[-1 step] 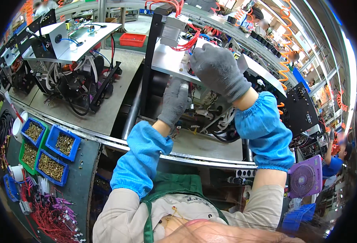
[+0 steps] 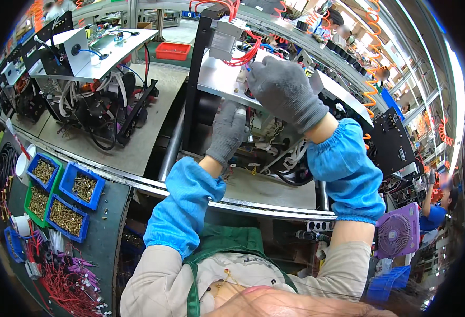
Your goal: The person assembles an electronic device by installing a circuit board and connecting various wires. They use a power drill to secure components inside a metal casing, handling red and purple wires and a green circuit board throughout the process.
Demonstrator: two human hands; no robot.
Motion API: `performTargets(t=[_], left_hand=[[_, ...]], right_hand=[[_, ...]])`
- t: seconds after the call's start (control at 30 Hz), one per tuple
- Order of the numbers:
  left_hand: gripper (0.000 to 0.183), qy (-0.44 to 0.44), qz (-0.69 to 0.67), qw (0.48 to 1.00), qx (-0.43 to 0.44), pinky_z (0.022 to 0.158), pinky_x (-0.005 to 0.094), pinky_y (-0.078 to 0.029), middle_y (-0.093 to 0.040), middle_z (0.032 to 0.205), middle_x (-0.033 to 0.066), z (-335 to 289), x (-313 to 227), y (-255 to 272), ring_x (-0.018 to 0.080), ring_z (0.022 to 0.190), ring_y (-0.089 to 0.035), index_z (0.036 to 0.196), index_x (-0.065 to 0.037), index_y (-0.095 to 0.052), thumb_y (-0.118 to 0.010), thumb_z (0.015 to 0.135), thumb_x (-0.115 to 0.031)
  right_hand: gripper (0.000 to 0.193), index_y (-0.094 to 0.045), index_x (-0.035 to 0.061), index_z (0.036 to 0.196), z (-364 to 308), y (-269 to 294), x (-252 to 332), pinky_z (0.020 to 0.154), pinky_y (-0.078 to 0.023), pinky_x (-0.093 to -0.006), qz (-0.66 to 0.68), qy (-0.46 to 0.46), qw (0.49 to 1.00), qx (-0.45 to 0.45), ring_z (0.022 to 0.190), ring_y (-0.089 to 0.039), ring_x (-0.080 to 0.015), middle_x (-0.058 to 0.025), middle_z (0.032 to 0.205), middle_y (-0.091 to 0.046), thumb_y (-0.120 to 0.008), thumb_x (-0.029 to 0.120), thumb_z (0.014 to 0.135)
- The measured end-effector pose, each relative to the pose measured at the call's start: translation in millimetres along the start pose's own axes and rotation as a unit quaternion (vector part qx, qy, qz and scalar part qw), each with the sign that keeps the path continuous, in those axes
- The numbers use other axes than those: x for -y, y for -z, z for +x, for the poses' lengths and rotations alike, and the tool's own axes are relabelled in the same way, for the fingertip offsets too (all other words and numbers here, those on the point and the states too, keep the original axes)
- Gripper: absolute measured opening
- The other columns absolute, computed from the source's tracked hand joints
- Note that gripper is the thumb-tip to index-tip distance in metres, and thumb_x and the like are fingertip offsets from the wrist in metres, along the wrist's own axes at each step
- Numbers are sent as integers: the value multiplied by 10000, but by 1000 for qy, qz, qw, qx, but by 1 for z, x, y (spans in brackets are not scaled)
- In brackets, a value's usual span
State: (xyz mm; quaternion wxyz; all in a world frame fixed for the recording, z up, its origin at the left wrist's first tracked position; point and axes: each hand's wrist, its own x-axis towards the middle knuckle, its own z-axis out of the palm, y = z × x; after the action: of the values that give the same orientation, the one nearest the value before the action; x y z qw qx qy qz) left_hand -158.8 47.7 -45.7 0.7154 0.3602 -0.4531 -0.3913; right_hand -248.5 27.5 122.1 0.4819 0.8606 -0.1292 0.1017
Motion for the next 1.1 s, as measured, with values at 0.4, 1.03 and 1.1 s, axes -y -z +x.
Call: performTargets(t=[0.4,1.03,1.1], left_hand=[[276,-43,145,988,27,726,388,-459,-575,868,162,16,16,2,291,807,-574,1088,-6,-542,-431,904,-179],[318,-26,401,916,-6,692,472,-467,-617,794,217,0,-15,20,397,776,-601,795,-31,-608,-494,844,-324],[338,-54,430,901,9,704,466,-469,-617,823,227,3,-8,16,399,791,-599,811,-23,-611,-483,845,-333]], right_hand=[[97,-618,78,817,-18,-17,21,618,-516,-335,117,-26,986,115,743,-594,-208,-51,781,-575,-583,122,738],[522,-582,276,1208,-15,-5,-33,894,-462,-437,152,-124,980,43,1084,-540,-298,-86,1176,-565,-689,363,704],[553,-573,271,1220,-17,-9,-35,948,-439,-426,199,-147,956,156,1141,-508,-320,-97,1289,-499,-707,418,705]])
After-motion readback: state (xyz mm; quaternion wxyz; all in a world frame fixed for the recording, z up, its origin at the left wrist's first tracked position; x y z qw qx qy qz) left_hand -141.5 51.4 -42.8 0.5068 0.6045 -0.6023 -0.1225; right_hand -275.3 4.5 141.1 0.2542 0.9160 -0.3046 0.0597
